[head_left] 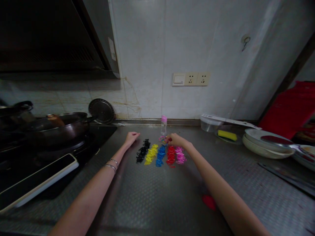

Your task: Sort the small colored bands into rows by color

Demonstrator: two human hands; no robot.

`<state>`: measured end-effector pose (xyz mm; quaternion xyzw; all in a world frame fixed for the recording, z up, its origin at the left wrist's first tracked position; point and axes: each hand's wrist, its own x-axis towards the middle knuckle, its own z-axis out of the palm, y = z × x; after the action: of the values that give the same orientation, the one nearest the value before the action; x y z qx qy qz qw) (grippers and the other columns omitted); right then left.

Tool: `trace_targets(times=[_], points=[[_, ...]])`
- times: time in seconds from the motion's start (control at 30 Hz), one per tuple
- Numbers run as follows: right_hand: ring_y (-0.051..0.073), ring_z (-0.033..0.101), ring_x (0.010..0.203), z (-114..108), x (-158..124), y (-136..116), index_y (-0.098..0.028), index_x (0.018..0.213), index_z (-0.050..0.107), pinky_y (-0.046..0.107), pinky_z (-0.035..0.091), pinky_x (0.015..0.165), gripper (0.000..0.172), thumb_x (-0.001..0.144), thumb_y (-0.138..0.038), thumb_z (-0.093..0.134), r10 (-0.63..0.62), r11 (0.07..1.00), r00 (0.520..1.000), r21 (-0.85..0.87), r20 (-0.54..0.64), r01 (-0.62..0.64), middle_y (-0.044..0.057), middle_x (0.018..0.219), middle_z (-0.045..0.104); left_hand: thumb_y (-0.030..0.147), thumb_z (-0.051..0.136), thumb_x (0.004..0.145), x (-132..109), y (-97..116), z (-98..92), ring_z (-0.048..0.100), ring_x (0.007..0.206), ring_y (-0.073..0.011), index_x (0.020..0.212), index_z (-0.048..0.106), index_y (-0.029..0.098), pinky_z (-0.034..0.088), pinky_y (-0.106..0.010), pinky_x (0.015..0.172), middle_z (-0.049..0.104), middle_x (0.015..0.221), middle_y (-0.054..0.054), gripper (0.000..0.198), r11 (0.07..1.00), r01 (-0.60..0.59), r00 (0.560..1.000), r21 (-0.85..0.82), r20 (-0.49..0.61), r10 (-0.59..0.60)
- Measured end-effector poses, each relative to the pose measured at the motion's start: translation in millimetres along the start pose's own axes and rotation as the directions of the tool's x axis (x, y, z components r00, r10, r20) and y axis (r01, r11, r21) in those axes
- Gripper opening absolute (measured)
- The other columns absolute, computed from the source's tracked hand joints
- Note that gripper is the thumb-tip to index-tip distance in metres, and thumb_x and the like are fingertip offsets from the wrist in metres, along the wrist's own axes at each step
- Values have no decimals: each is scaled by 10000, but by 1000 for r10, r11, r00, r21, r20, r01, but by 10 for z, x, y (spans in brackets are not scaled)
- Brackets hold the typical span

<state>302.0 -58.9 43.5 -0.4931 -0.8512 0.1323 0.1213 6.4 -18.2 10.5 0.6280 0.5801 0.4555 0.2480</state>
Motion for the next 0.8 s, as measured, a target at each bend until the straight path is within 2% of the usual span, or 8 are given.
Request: trace_targets(times=[0.43, 0.63, 0.8], points=[[144, 582, 687, -34, 82, -141, -169, 767, 658, 193, 357, 571, 168, 710, -142, 502, 44, 966, 993, -260, 108, -15, 53, 764, 658, 393, 554, 634, 14, -23, 0, 414, 440, -96, 645, 654, 122, 278, -204, 459, 489, 427, 22, 289, 1000, -1, 1000, 11, -17, 1], [144, 577, 691, 14, 120, -84, -172, 807, 645, 192, 351, 559, 182, 712, -132, 495, 64, 956, 987, -293, 144, -19, 63, 807, 656, 373, 535, 652, 21, -39, -6, 432, 441, -99, 676, 657, 119, 287, -203, 453, 518, 447, 13, 283, 999, 17, 1000, 30, -3, -16], [119, 540, 644, 69, 134, -82, -120, 761, 630, 186, 347, 554, 166, 738, -134, 466, 3, 979, 996, -203, 87, 15, 70, 767, 645, 372, 539, 656, -19, 13, -17, 427, 429, -99, 677, 652, 113, 280, -200, 438, 515, 437, 11, 284, 999, 47, 999, 10, -4, -47]])
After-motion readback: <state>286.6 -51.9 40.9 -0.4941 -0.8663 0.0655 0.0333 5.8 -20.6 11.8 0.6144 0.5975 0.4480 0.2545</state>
